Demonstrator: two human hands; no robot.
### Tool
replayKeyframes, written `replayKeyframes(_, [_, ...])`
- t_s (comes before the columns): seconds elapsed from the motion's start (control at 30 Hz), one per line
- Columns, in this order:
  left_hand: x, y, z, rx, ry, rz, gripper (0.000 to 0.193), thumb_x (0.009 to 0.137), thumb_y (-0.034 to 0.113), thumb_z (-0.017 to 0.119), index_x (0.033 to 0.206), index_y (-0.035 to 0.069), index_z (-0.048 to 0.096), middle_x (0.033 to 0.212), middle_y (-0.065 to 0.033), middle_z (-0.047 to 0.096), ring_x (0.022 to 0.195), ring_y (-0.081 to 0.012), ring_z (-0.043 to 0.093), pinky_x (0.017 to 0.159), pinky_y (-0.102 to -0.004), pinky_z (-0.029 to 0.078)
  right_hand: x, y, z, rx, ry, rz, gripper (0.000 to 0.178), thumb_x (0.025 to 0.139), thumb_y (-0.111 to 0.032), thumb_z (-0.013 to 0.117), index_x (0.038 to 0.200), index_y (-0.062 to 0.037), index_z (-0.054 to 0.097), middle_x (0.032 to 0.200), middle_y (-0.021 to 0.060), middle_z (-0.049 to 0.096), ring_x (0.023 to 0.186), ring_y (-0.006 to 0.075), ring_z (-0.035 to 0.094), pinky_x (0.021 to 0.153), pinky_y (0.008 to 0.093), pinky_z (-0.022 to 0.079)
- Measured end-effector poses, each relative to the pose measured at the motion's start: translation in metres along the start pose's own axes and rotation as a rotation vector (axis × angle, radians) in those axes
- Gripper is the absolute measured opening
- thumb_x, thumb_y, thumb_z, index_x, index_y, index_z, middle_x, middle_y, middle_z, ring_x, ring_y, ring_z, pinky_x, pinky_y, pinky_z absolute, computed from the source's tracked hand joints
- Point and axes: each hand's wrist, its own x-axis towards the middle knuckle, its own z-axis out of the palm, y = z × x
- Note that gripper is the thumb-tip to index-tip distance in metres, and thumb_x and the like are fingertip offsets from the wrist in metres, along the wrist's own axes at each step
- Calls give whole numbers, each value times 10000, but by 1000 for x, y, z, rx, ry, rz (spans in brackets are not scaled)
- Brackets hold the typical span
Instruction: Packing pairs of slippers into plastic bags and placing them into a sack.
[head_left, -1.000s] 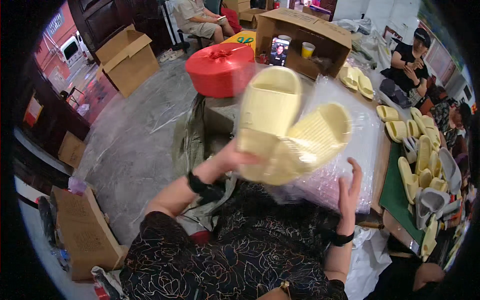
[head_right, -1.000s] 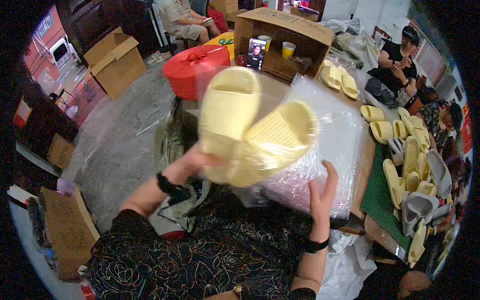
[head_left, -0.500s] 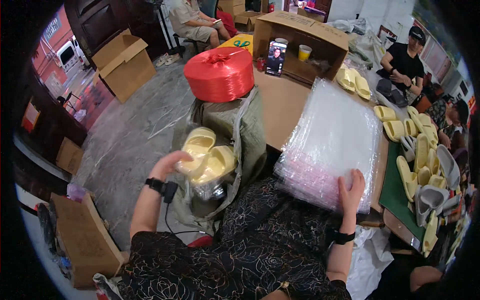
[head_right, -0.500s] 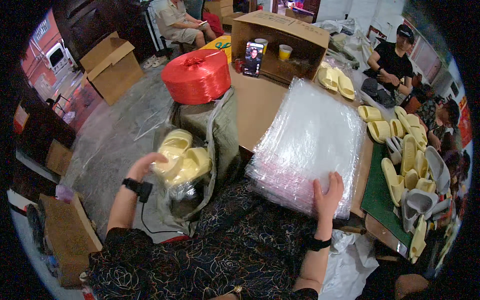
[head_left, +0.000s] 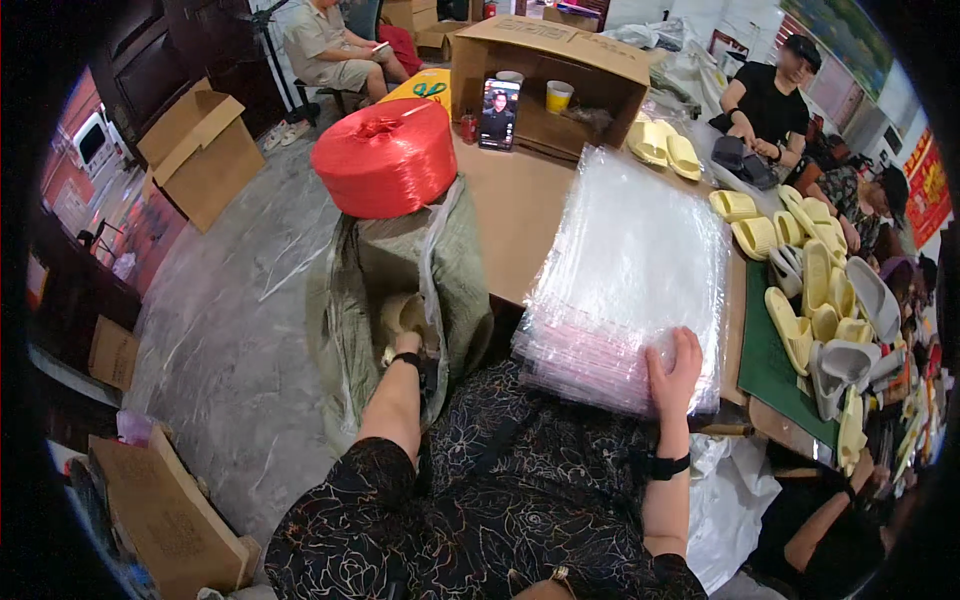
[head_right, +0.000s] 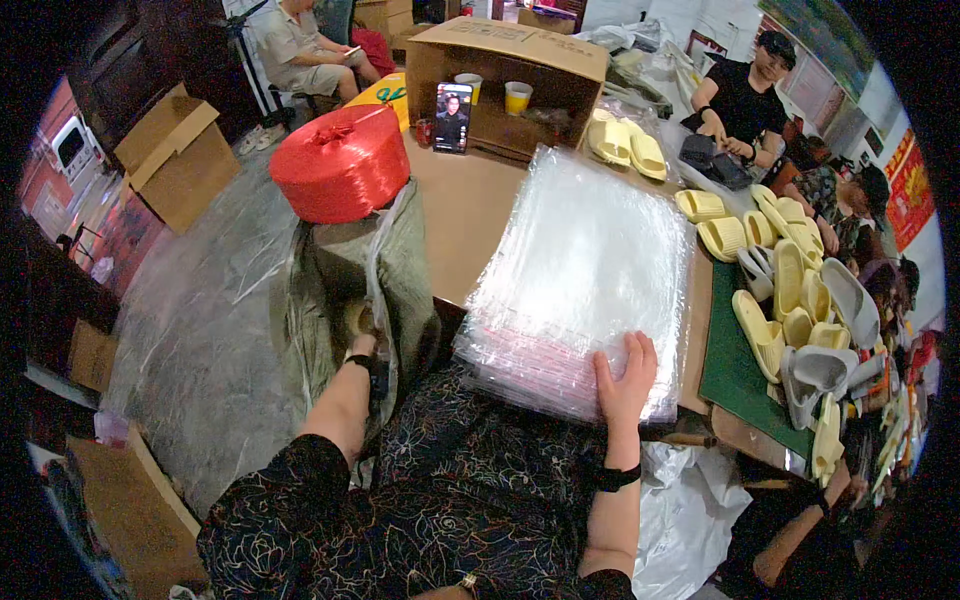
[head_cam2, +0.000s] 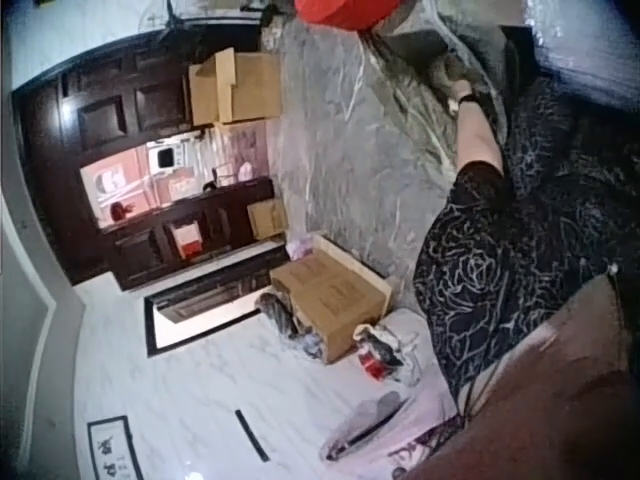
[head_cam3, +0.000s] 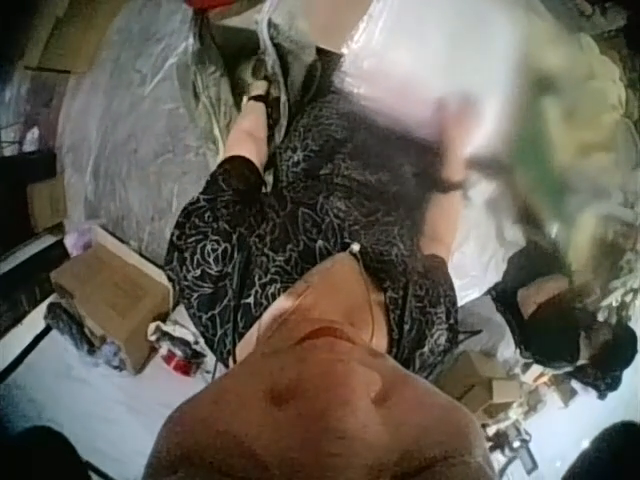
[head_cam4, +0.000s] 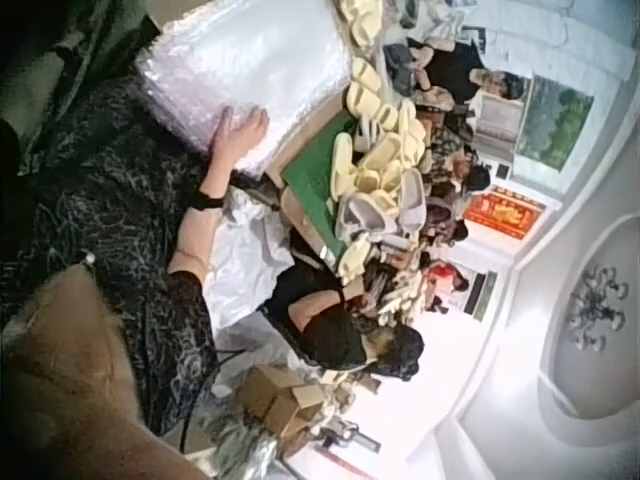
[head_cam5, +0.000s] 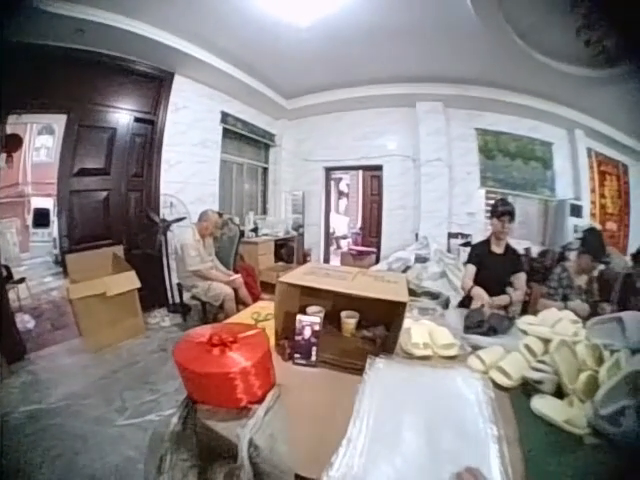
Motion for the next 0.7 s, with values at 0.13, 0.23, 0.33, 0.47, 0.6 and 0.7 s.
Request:
replayKeyframes(0.13, [-43, 8, -24, -48, 189, 35, 445, 902, 334, 581, 1116, -52, 637, 974, -155, 685, 790, -314, 632, 744, -421, 514, -3, 5, -6, -47, 24, -28, 578, 791, -301, 762, 1236, 4, 552, 1321, 245, 515, 1259, 425, 444, 1070, 511, 338])
replayKeyframes(0.23, [-52, 12, -102, -206, 440, 423, 563, 880, 377, 653, 1177, -95, 580, 973, -172, 660, 819, -302, 591, 788, -415, 480, 11, -23, 9, 43, -9, -89, 582, 802, -321, 756, 1240, -1, 547, 1310, 250, 518, 1263, 429, 440, 1070, 518, 339])
replayKeyframes(0.33, [-108, 99, -58, -65, 820, 625, 473, 919, 331, 664, 1127, -78, 551, 997, -178, 632, 861, -242, 570, 826, -384, 483, 4, -12, 10, 15, 48, -86, 595, 807, -347, 748, 1244, -5, 533, 1333, 237, 491, 1265, 421, 432, 1066, 508, 339])
replayKeyframes(0.47, [-267, 214, 44, -210, 152, 1188, 288, 980, 143, 562, 1217, -19, 542, 1201, -114, 570, 1117, -185, 534, 991, -318, 413, -2, -6, 2, -50, 65, 3, 586, 835, -380, 716, 1252, -14, 528, 1336, 226, 489, 1278, 416, 417, 1066, 512, 338])
replayKeyframes(0.6, [-376, 235, 142, 566, -133, 1655, 352, 912, 79, 588, 1254, 14, 542, 1368, -176, 516, 1257, -328, 504, 1077, -395, 368, -2, -10, 0, -50, 57, -3, 580, 838, -394, 707, 1242, -15, 538, 1337, 218, 489, 1279, 408, 416, 1065, 507, 342])
replayKeyframes(0.7, [-359, 222, 207, 570, -352, 1656, 434, 888, 152, 630, 1299, 46, 540, 1433, -206, 461, 1335, -415, 411, 1105, -472, 336, -1, -18, -5, -27, 54, -23, 583, 833, -397, 711, 1242, -17, 542, 1320, 212, 494, 1269, 400, 423, 1063, 489, 352])
